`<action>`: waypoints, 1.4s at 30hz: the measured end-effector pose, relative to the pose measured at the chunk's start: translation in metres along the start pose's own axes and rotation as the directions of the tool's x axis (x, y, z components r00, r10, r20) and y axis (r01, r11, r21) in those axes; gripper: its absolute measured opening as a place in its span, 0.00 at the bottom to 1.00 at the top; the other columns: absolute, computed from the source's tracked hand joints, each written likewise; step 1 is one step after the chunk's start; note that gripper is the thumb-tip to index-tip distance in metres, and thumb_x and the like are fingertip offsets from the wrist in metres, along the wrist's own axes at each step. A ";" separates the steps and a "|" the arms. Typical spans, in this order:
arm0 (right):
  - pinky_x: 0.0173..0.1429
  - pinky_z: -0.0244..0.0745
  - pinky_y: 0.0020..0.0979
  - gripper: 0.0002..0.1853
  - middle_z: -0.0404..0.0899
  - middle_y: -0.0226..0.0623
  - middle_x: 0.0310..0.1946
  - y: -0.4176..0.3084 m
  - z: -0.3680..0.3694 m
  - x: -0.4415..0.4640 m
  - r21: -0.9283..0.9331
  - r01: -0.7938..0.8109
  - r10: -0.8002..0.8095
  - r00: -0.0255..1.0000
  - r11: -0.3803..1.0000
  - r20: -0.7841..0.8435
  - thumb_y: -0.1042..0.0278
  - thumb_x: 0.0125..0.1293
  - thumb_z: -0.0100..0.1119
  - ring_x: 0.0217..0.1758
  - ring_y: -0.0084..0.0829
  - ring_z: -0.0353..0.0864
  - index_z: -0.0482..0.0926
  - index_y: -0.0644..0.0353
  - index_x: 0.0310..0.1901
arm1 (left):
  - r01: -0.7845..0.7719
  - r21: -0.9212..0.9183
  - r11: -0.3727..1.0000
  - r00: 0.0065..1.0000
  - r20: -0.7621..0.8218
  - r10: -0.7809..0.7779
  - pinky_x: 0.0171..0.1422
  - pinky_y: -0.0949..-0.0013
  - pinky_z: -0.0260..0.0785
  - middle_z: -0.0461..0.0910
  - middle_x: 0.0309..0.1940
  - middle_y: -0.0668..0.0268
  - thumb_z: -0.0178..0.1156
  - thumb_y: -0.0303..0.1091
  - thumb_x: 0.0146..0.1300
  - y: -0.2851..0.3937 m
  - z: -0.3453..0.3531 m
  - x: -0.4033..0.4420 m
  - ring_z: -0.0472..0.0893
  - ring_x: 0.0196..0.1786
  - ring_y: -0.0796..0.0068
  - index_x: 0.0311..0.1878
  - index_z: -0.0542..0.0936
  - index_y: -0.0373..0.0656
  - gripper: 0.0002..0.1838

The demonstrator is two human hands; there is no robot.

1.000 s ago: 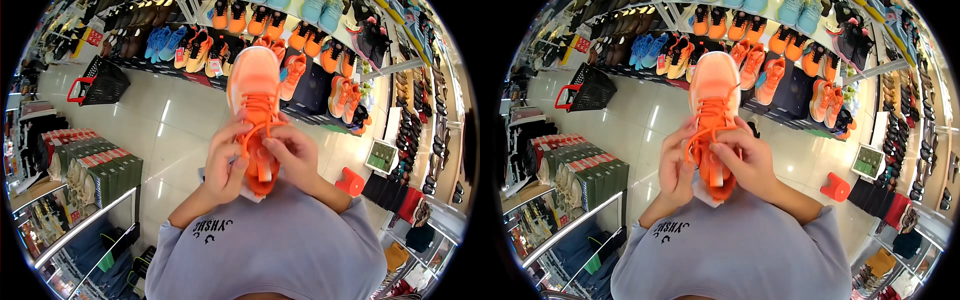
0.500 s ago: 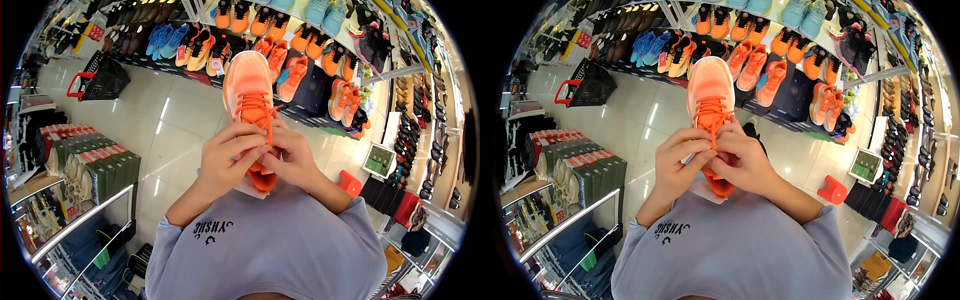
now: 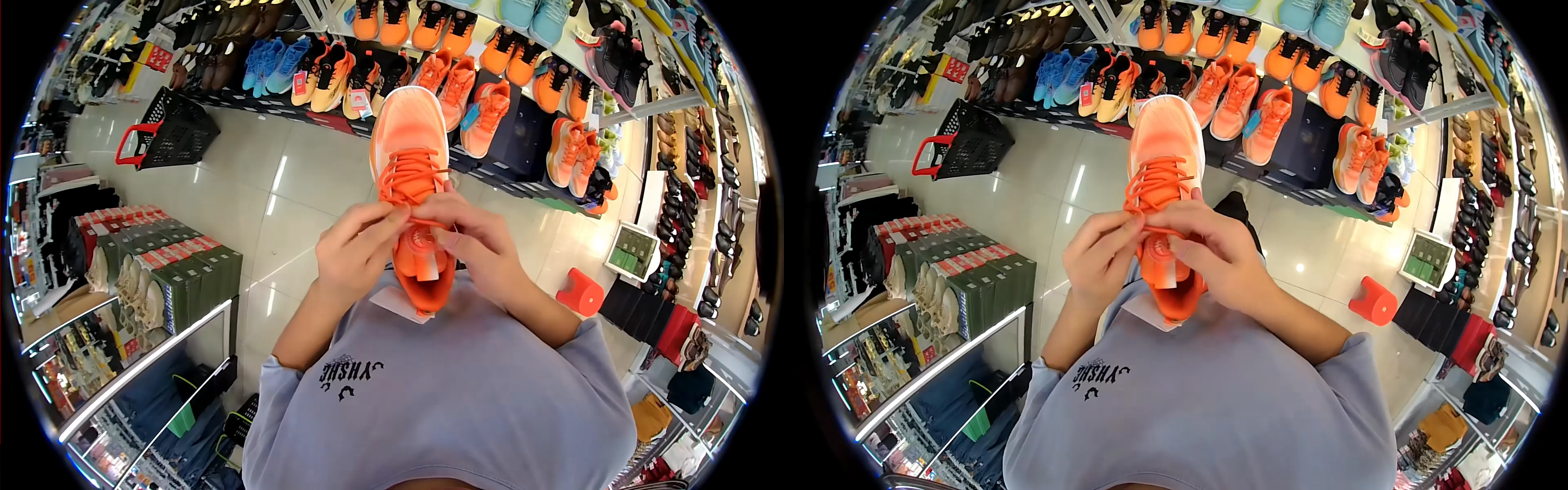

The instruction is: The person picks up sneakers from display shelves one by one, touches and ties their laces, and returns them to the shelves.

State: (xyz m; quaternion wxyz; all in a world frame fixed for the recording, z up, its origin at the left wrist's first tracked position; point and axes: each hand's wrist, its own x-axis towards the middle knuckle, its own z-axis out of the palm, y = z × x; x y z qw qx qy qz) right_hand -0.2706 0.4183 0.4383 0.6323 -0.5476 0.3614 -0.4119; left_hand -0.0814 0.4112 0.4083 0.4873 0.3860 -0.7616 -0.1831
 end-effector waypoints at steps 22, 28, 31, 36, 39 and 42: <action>0.69 0.64 0.42 0.14 0.79 0.40 0.41 0.021 0.000 0.005 -0.371 0.372 -0.394 0.919 0.851 0.018 0.91 0.49 0.49 0.42 0.39 0.81 0.79 0.62 0.33 | 0.034 0.331 0.943 0.954 0.270 -0.129 0.41 0.68 0.75 0.75 0.42 0.62 0.60 0.23 0.49 0.026 -0.029 0.017 0.77 0.43 0.64 0.46 0.78 0.33 0.18; 0.69 0.64 0.41 0.14 0.79 0.41 0.40 0.019 0.005 0.006 -0.357 0.398 -0.413 0.910 0.845 0.038 0.91 0.50 0.50 0.42 0.39 0.80 0.79 0.63 0.34 | -0.027 0.378 0.925 0.930 0.350 -0.116 0.42 0.68 0.74 0.74 0.42 0.60 0.59 0.21 0.47 0.029 -0.035 0.018 0.77 0.44 0.63 0.49 0.76 0.32 0.21; 0.68 0.65 0.40 0.14 0.78 0.41 0.40 0.020 0.008 0.010 -0.400 0.438 -0.461 0.886 0.805 0.042 0.91 0.50 0.50 0.42 0.38 0.80 0.79 0.63 0.34 | 0.013 0.485 0.874 0.890 0.392 -0.231 0.41 0.67 0.74 0.73 0.42 0.60 0.58 0.21 0.48 0.039 -0.033 0.026 0.75 0.43 0.63 0.46 0.76 0.33 0.18; 0.48 0.77 0.32 0.15 0.77 0.39 0.40 0.026 0.016 0.012 -0.565 0.376 -0.482 0.875 0.734 -0.044 0.89 0.50 0.52 0.36 0.36 0.80 0.80 0.63 0.39 | 0.186 0.322 0.928 0.911 0.296 -0.286 0.44 0.64 0.70 0.72 0.40 0.58 0.53 0.23 0.61 0.023 -0.030 0.019 0.73 0.41 0.61 0.38 0.73 0.34 0.03; 0.40 0.76 0.29 0.15 0.76 0.37 0.38 0.032 0.014 0.010 -0.615 0.413 -0.532 0.846 0.672 -0.013 0.84 0.50 0.58 0.34 0.35 0.79 0.80 0.63 0.41 | 0.460 -0.109 0.881 0.860 0.304 -0.411 0.45 0.68 0.67 0.72 0.38 0.59 0.50 0.26 0.67 0.014 -0.032 0.006 0.73 0.41 0.66 0.38 0.74 0.34 0.05; 0.39 0.75 0.29 0.15 0.75 0.36 0.36 0.016 0.026 0.009 -0.623 0.357 -0.499 0.865 0.696 -0.061 0.79 0.49 0.64 0.36 0.33 0.78 0.80 0.64 0.41 | 0.640 -0.413 0.648 0.765 0.260 -0.589 0.46 0.72 0.65 0.72 0.37 0.62 0.49 0.28 0.69 0.016 -0.024 -0.002 0.72 0.41 0.73 0.39 0.74 0.34 0.07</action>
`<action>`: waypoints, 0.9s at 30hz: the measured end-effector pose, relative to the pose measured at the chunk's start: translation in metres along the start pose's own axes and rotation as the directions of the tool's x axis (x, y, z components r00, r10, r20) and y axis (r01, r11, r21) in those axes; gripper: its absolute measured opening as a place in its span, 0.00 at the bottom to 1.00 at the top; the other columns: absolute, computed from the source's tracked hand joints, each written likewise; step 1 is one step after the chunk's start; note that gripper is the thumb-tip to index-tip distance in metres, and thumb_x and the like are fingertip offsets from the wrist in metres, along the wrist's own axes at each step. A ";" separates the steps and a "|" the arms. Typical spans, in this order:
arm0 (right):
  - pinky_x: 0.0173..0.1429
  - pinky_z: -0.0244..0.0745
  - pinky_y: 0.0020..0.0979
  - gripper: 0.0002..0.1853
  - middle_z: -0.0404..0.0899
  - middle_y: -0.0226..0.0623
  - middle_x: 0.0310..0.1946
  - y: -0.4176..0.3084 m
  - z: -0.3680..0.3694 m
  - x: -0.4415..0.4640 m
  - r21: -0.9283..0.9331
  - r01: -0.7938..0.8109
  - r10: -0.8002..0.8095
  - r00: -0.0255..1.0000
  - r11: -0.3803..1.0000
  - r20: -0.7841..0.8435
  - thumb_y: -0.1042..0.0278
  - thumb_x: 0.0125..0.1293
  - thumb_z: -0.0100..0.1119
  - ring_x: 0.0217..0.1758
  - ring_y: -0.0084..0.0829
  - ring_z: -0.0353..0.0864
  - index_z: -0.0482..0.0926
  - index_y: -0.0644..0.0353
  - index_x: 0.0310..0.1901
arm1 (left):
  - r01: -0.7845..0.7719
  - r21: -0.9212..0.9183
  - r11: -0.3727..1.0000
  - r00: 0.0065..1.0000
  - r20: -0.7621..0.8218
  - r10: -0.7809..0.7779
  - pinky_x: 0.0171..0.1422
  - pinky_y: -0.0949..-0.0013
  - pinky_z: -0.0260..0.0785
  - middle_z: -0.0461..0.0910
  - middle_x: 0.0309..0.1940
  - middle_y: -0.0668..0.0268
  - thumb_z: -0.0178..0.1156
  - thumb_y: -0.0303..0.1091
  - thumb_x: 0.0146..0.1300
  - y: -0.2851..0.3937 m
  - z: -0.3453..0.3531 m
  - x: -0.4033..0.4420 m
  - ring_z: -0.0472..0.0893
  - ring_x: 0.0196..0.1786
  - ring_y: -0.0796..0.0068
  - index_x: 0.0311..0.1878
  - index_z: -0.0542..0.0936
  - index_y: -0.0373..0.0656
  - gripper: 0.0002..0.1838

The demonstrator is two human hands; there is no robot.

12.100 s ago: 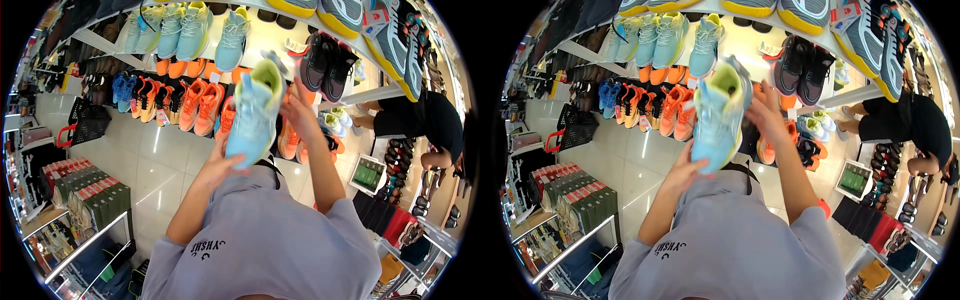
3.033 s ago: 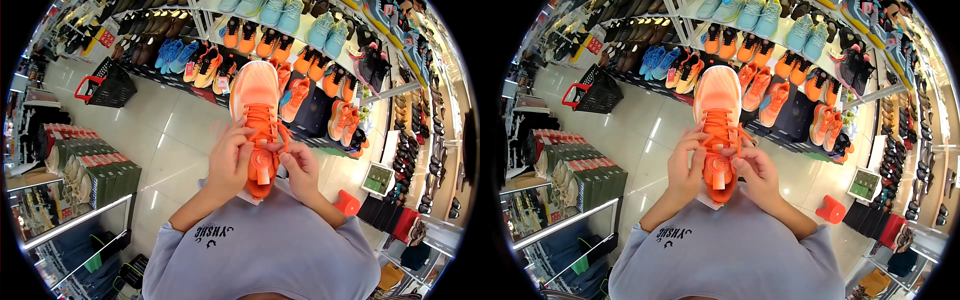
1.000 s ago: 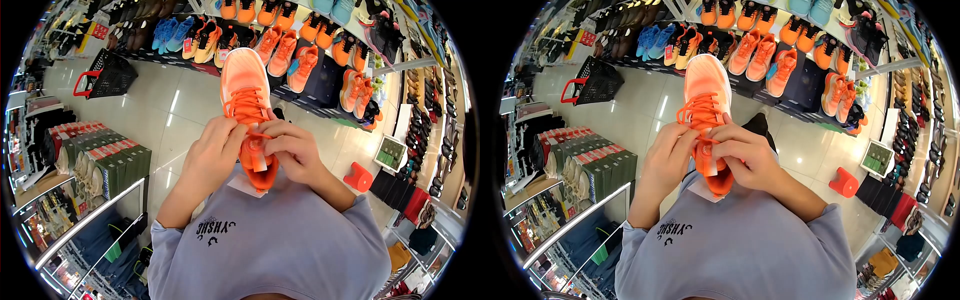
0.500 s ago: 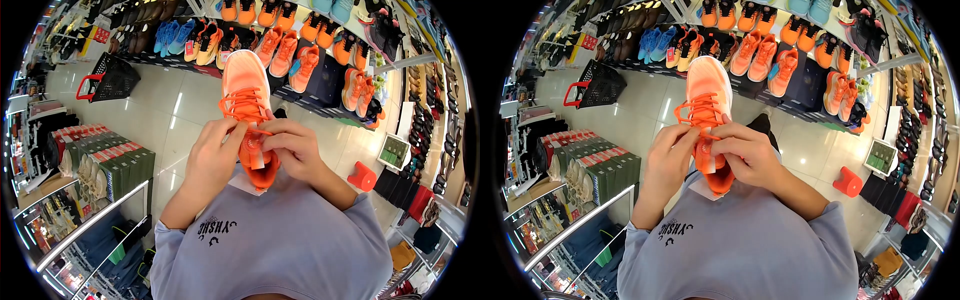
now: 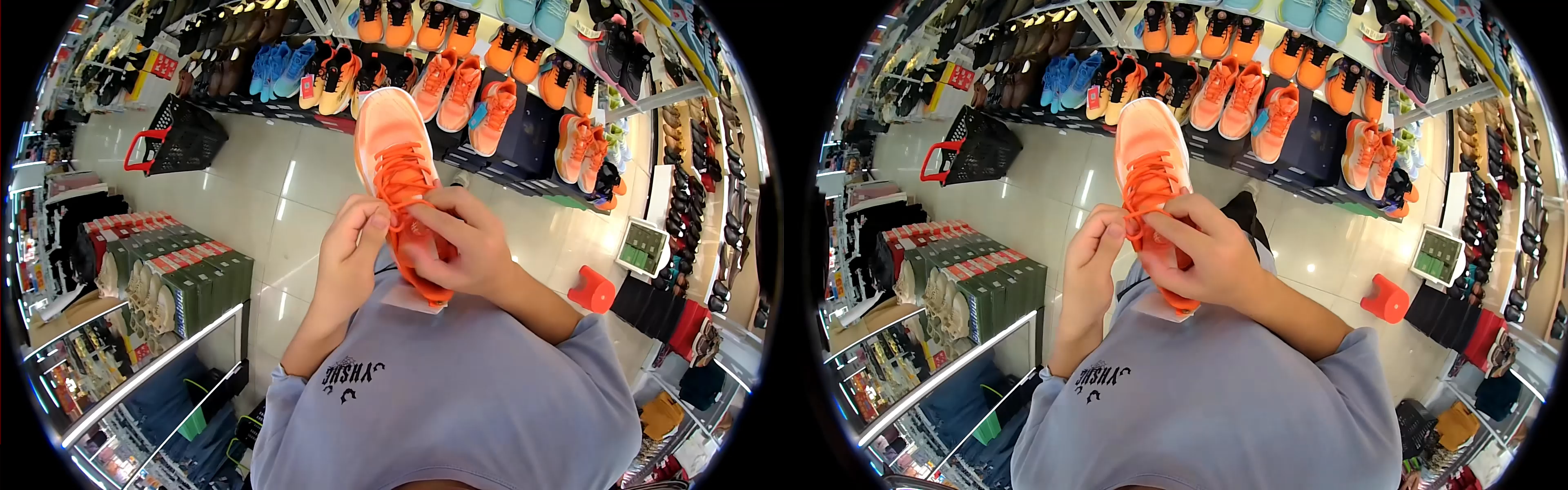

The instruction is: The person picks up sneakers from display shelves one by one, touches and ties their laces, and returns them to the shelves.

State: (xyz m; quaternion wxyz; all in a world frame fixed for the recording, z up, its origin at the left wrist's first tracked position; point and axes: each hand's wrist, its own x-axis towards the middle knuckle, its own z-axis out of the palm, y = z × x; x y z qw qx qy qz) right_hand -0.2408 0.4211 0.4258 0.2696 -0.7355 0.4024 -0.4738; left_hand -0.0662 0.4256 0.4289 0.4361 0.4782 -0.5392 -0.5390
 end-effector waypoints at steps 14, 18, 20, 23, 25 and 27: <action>0.59 0.62 0.31 0.16 0.72 0.36 0.43 0.016 -0.009 0.003 0.770 -0.439 0.279 0.897 0.463 0.343 0.61 0.61 0.61 0.51 0.28 0.70 0.78 0.65 0.44 | -0.267 0.501 0.823 0.935 -0.070 0.346 0.45 0.62 0.67 0.77 0.35 0.60 0.55 0.28 0.65 -0.004 0.006 0.000 0.74 0.39 0.58 0.36 0.75 0.37 0.04; 0.65 0.57 0.35 0.34 0.73 0.41 0.46 0.019 -0.009 0.010 0.868 -0.465 0.279 0.869 0.177 0.408 0.44 0.67 0.48 0.54 0.32 0.70 0.60 0.66 0.64 | -0.233 0.519 0.822 0.943 -0.085 0.321 0.44 0.63 0.67 0.77 0.35 0.60 0.55 0.28 0.65 -0.003 0.005 -0.002 0.74 0.39 0.59 0.37 0.75 0.38 0.04; 0.66 0.56 0.37 0.37 0.74 0.43 0.45 0.018 -0.005 0.007 0.871 -0.471 0.307 0.857 0.138 0.414 0.41 0.65 0.50 0.55 0.33 0.70 0.59 0.64 0.64 | -0.215 0.508 0.834 0.946 -0.105 0.308 0.44 0.62 0.67 0.77 0.35 0.60 0.55 0.29 0.65 -0.001 0.006 -0.001 0.74 0.39 0.59 0.37 0.75 0.38 0.04; 0.55 0.67 0.27 0.21 0.74 0.38 0.45 0.015 0.005 0.001 0.867 -0.393 0.374 0.887 0.307 0.270 0.69 0.63 0.61 0.50 0.25 0.72 0.65 0.65 0.54 | -0.187 0.479 0.858 0.949 -0.139 0.284 0.44 0.63 0.67 0.77 0.35 0.61 0.56 0.29 0.65 -0.005 0.006 0.001 0.74 0.39 0.59 0.37 0.75 0.38 0.05; 0.46 0.68 0.21 0.16 0.75 0.34 0.41 0.011 0.007 0.002 0.717 -0.512 0.514 0.822 0.474 0.247 0.78 0.58 0.65 0.45 0.20 0.73 0.68 0.63 0.44 | -0.175 0.461 0.870 0.949 -0.155 0.273 0.44 0.63 0.67 0.77 0.34 0.61 0.56 0.29 0.64 -0.006 0.005 0.003 0.74 0.39 0.60 0.37 0.76 0.38 0.05; 0.41 0.67 0.20 0.14 0.76 0.30 0.38 0.012 0.010 0.004 0.697 -0.510 0.499 0.831 0.504 0.247 0.78 0.59 0.64 0.39 0.17 0.72 0.72 0.63 0.45 | -0.141 0.474 0.869 0.951 -0.180 0.252 0.43 0.63 0.67 0.77 0.34 0.62 0.57 0.30 0.64 -0.003 0.008 0.004 0.75 0.39 0.61 0.38 0.76 0.38 0.05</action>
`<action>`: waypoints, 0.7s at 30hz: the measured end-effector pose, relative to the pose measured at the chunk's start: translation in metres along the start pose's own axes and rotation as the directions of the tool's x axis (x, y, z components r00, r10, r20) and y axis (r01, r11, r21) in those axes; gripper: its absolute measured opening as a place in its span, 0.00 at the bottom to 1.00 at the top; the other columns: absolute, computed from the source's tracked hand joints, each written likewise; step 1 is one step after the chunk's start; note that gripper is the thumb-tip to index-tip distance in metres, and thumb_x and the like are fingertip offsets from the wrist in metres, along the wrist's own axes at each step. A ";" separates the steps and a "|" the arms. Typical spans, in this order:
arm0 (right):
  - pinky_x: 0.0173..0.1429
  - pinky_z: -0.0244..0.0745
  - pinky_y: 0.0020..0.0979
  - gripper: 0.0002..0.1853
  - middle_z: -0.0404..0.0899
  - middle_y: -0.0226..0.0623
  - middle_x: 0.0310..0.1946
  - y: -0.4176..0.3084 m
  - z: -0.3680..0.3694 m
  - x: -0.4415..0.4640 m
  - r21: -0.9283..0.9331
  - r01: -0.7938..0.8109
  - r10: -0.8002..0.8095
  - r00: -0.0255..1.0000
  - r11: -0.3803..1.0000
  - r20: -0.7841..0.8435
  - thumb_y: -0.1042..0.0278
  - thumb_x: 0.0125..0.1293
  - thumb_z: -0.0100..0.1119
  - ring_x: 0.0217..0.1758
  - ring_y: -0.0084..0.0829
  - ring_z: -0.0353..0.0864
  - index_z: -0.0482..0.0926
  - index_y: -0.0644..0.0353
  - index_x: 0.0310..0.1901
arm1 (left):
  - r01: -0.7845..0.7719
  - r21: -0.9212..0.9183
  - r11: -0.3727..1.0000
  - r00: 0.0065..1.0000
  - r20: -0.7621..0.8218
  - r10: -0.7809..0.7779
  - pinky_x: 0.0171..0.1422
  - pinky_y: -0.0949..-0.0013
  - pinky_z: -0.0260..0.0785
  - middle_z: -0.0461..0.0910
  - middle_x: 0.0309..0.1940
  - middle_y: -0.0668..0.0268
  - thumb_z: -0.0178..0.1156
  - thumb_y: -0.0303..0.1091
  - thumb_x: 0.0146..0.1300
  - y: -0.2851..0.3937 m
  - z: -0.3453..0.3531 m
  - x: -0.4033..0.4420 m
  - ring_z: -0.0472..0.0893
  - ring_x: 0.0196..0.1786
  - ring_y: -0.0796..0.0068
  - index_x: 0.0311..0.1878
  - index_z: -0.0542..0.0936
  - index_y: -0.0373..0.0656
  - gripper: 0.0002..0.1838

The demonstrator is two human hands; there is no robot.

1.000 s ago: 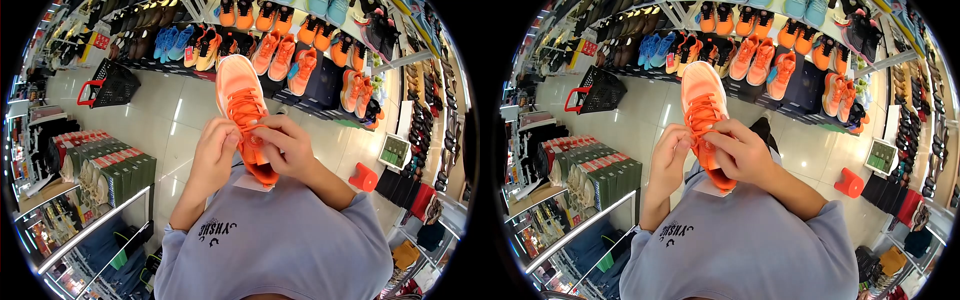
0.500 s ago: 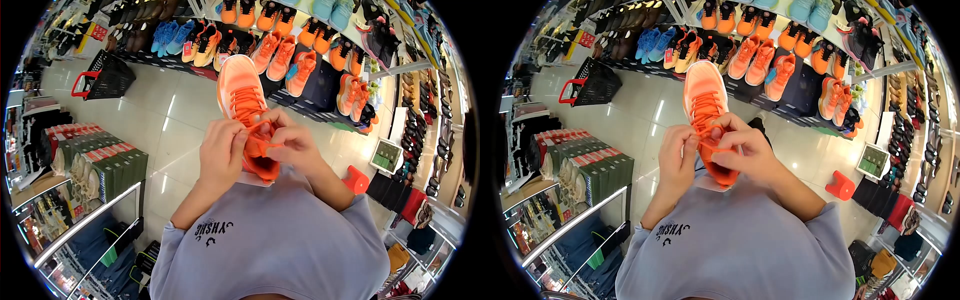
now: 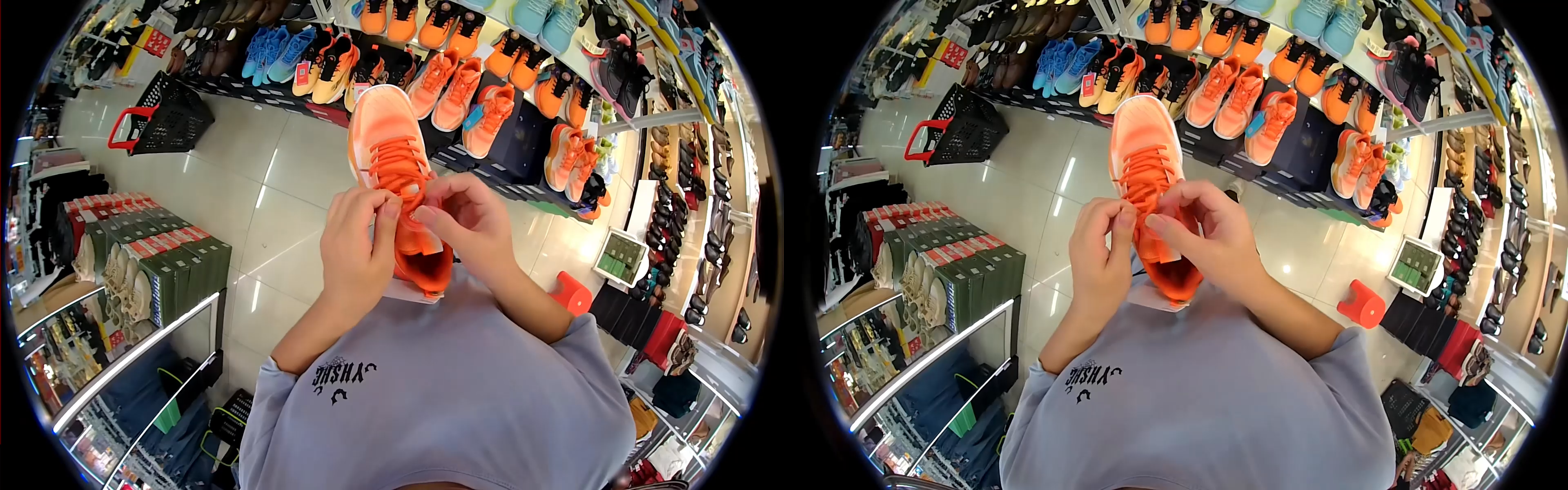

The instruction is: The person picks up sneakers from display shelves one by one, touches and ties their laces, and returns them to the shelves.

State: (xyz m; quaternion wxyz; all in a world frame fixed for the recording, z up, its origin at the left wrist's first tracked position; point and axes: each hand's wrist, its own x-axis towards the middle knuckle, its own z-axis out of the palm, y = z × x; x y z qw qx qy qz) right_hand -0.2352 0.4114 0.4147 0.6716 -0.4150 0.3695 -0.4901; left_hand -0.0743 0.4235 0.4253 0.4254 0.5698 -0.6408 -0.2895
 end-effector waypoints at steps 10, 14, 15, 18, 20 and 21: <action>0.45 0.68 0.22 0.07 0.72 0.31 0.37 -0.001 -0.004 0.000 -0.129 0.122 -0.122 0.992 0.984 0.006 0.75 0.66 0.56 0.36 0.21 0.72 0.79 0.65 0.43 | -0.281 0.079 0.957 0.955 0.120 0.270 0.38 0.64 0.70 0.77 0.33 0.63 0.62 0.27 0.57 -0.005 -0.021 0.003 0.76 0.37 0.61 0.36 0.78 0.40 0.05; 0.57 0.69 0.32 0.07 0.77 0.41 0.46 -0.002 -0.010 -0.002 0.127 0.169 -0.168 0.986 0.977 -0.014 0.72 0.69 0.51 0.46 0.34 0.78 0.78 0.65 0.43 | -0.135 -0.026 0.990 0.969 0.207 0.138 0.42 0.69 0.70 0.75 0.34 0.60 0.62 0.22 0.56 -0.021 -0.036 -0.004 0.77 0.40 0.62 0.37 0.78 0.37 0.05; 0.61 0.68 0.36 0.08 0.78 0.46 0.47 -0.006 -0.012 -0.001 0.278 0.123 -0.125 0.992 0.953 -0.009 0.71 0.70 0.50 0.51 0.39 0.79 0.77 0.65 0.42 | -0.055 -0.043 0.998 0.973 0.223 0.063 0.42 0.69 0.70 0.74 0.32 0.61 0.63 0.22 0.56 -0.024 -0.038 -0.006 0.77 0.39 0.62 0.37 0.79 0.37 0.06; 0.64 0.67 0.40 0.10 0.81 0.51 0.46 -0.004 -0.014 -0.009 0.261 0.062 -0.070 0.997 0.963 0.023 0.68 0.71 0.48 0.55 0.42 0.78 0.76 0.66 0.40 | -0.172 0.067 0.983 0.983 0.076 0.167 0.41 0.69 0.67 0.68 0.28 0.63 0.63 0.24 0.56 -0.026 -0.044 -0.014 0.75 0.33 0.66 0.37 0.80 0.42 0.06; 0.61 0.70 0.38 0.09 0.83 0.49 0.37 -0.004 -0.012 -0.004 0.196 0.096 -0.102 0.994 0.976 0.023 0.70 0.70 0.51 0.49 0.38 0.81 0.76 0.67 0.40 | -0.255 0.384 0.887 0.963 0.021 0.268 0.40 0.69 0.65 0.65 0.26 0.66 0.64 0.27 0.55 -0.013 -0.048 -0.012 0.72 0.31 0.68 0.36 0.81 0.45 0.06; 0.55 0.73 0.34 0.08 0.83 0.47 0.37 -0.005 -0.012 -0.001 0.127 0.068 -0.069 0.998 0.990 0.003 0.71 0.69 0.53 0.44 0.34 0.82 0.77 0.67 0.40 | -0.284 0.664 0.692 0.927 0.006 0.375 0.40 0.69 0.62 0.62 0.25 0.69 0.64 0.29 0.54 -0.007 -0.049 -0.012 0.70 0.29 0.70 0.35 0.82 0.49 0.05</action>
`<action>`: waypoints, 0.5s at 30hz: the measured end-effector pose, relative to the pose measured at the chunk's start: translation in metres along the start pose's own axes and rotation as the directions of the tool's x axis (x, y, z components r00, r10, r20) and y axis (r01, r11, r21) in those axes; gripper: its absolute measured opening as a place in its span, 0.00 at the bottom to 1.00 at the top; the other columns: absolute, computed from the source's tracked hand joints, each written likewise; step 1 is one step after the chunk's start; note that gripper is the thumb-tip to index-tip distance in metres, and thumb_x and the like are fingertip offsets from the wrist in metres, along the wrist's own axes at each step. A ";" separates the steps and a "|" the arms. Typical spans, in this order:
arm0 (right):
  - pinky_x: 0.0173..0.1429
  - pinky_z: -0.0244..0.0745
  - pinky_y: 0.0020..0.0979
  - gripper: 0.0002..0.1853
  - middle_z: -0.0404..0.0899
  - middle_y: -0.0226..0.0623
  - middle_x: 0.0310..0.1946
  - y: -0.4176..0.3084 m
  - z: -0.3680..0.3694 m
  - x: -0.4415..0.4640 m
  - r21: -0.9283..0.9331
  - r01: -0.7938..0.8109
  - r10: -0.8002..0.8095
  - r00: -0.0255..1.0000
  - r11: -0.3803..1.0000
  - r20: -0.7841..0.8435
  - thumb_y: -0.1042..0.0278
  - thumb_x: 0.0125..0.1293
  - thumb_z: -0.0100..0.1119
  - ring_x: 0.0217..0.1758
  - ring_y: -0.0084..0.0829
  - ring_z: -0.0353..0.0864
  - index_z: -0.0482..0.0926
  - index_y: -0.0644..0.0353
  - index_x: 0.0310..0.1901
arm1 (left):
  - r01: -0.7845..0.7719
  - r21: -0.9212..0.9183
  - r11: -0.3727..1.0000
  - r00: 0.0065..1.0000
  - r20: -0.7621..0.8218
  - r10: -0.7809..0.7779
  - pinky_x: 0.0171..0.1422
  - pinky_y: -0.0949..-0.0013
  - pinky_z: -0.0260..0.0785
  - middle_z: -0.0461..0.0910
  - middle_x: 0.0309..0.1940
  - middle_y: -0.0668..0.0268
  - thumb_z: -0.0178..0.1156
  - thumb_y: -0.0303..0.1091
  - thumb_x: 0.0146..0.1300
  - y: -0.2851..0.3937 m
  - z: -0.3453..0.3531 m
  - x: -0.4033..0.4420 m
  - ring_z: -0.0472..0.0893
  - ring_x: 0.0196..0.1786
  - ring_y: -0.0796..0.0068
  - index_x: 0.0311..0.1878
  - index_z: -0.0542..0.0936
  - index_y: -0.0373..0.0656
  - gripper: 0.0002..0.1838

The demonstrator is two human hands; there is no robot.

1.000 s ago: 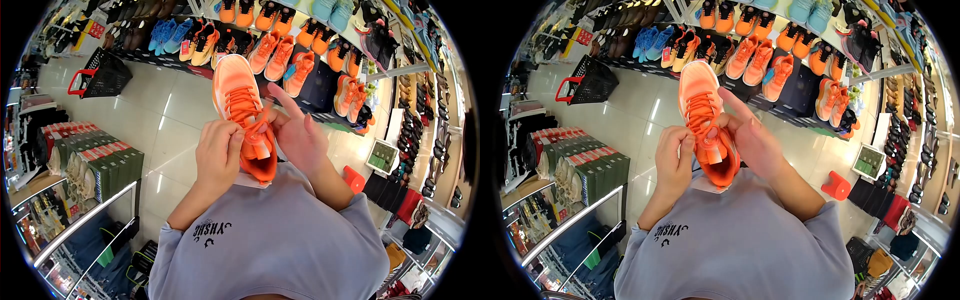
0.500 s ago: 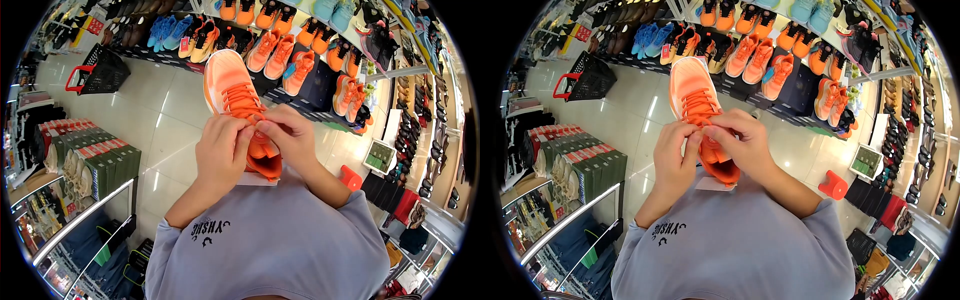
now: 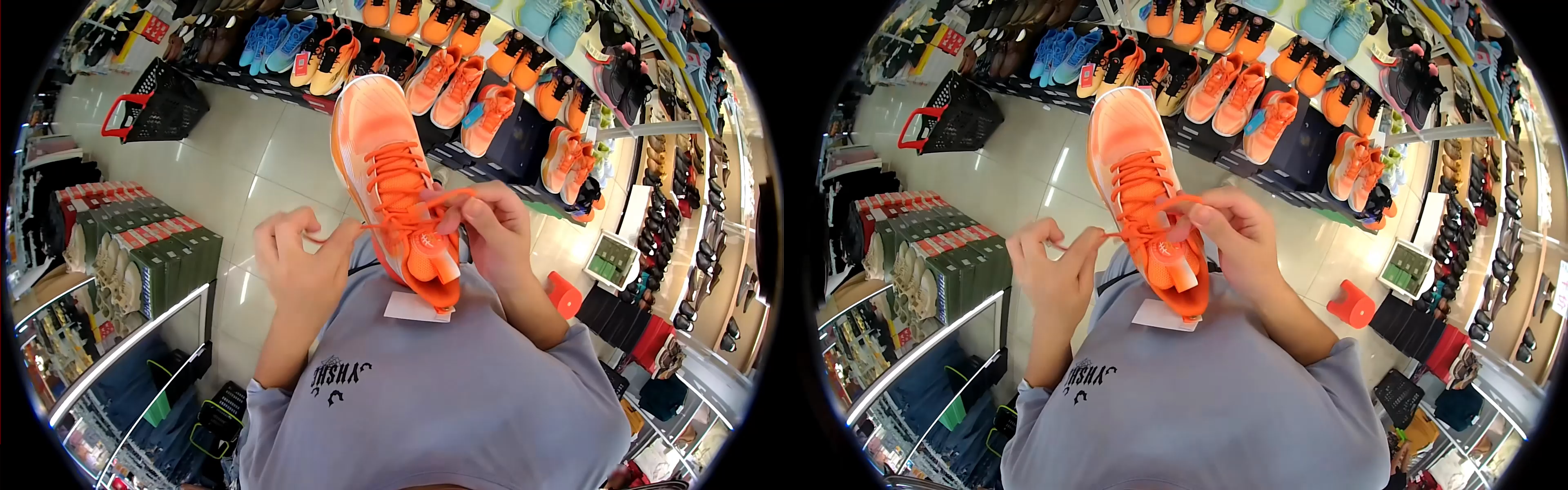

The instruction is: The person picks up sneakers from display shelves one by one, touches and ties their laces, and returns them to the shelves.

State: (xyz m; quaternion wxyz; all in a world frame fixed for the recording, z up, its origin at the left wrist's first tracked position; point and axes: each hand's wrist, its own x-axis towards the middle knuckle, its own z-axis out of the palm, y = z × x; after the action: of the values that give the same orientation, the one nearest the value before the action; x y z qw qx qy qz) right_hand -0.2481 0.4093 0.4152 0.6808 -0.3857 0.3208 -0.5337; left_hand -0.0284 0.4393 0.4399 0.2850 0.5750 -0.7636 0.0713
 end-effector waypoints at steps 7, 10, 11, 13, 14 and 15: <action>0.27 0.69 0.19 0.07 0.82 0.33 0.26 -0.018 0.018 0.016 -0.455 -0.320 0.234 0.943 0.831 -0.236 0.72 0.63 0.61 0.24 0.14 0.75 0.81 0.67 0.38 | -0.152 0.240 0.959 0.988 0.026 0.150 0.35 0.72 0.51 0.59 0.20 0.78 0.64 0.37 0.46 0.019 -0.005 0.027 0.64 0.27 0.78 0.33 0.81 0.59 0.08; 0.26 0.67 0.19 0.09 0.80 0.28 0.23 -0.014 0.016 0.016 -0.585 -0.197 0.114 0.978 0.787 -0.177 0.69 0.64 0.60 0.23 0.13 0.72 0.83 0.66 0.39 | -0.363 0.251 0.897 0.897 -0.166 0.409 0.37 0.66 0.50 0.59 0.20 0.76 0.62 0.37 0.50 0.028 -0.003 0.047 0.62 0.26 0.80 0.34 0.83 0.59 0.07; 0.25 0.66 0.19 0.09 0.79 0.28 0.23 -0.016 0.014 0.018 -0.681 -0.142 0.069 0.989 0.719 -0.133 0.69 0.65 0.59 0.22 0.13 0.72 0.83 0.66 0.39 | -0.498 0.208 0.842 0.832 -0.157 0.532 0.36 0.67 0.50 0.59 0.19 0.76 0.62 0.35 0.49 0.029 0.002 0.054 0.63 0.25 0.80 0.34 0.83 0.57 0.08; 0.25 0.67 0.18 0.08 0.79 0.29 0.23 -0.015 0.000 0.026 -0.572 -0.205 0.088 0.970 0.794 -0.225 0.70 0.65 0.58 0.21 0.13 0.72 0.82 0.67 0.38 | -0.630 0.157 0.760 0.744 -0.158 0.649 0.35 0.68 0.51 0.59 0.18 0.75 0.62 0.33 0.47 0.031 0.004 0.060 0.63 0.24 0.81 0.34 0.83 0.55 0.09; 0.25 0.68 0.18 0.08 0.79 0.30 0.23 -0.012 -0.010 0.030 -0.448 -0.252 0.122 0.946 0.858 -0.299 0.71 0.66 0.57 0.20 0.13 0.72 0.80 0.68 0.37 | -0.621 0.101 0.777 0.781 -0.008 0.625 0.33 0.70 0.51 0.60 0.18 0.75 0.61 0.31 0.46 0.029 0.002 0.061 0.64 0.23 0.81 0.35 0.83 0.51 0.10; 0.25 0.69 0.17 0.07 0.79 0.32 0.23 -0.010 -0.018 0.031 -0.312 -0.286 0.164 0.917 0.906 -0.364 0.72 0.66 0.56 0.20 0.13 0.72 0.79 0.68 0.35 | -0.604 0.049 0.795 0.792 0.147 0.592 0.31 0.72 0.51 0.61 0.18 0.75 0.61 0.29 0.45 0.028 0.001 0.062 0.65 0.23 0.81 0.37 0.84 0.48 0.12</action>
State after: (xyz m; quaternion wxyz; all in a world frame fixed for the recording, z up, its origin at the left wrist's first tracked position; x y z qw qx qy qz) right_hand -0.2617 0.3742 0.4142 0.5934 -0.3683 0.5649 -0.4395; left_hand -0.0654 0.3960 0.4771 0.1726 0.3198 -0.9182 0.1575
